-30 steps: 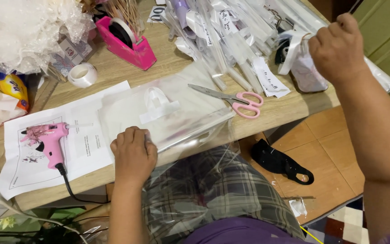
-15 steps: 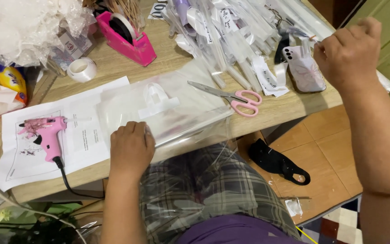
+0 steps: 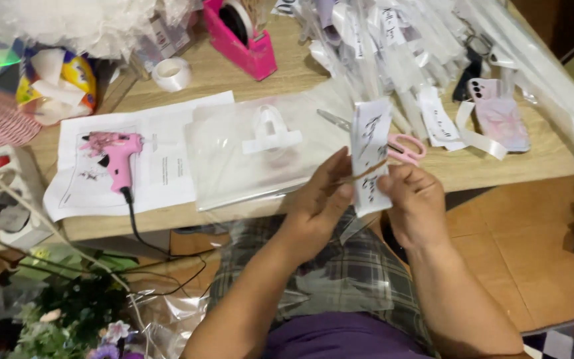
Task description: Assembling decorative plastic bags by folding them, applying hot glue, and attaching labels.
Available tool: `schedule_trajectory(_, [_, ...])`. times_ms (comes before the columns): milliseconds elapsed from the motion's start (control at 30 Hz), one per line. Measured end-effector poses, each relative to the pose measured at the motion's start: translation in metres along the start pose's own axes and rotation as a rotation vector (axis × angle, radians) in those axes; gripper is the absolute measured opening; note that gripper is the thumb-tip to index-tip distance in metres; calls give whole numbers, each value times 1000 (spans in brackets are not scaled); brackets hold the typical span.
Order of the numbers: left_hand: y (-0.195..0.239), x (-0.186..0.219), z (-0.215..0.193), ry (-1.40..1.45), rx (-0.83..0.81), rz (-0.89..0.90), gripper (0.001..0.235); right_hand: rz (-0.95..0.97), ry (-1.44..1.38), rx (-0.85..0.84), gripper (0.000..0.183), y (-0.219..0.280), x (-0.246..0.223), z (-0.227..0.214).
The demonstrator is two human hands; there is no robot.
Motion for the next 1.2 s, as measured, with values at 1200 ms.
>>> schedule_trajectory(1200, [49,-27,7,109,-243,-318,47,-1019,642,-242,18,66,-89,43])
Point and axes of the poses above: each hand's wrist, its own y-axis away from the middle knuckle, its own z-axis out of the palm, x = y × z, the point moved 7 cm from there along -y, towards the middle knuckle, and after that the axes turned 13 degrees about x, right-handed, at the moved point
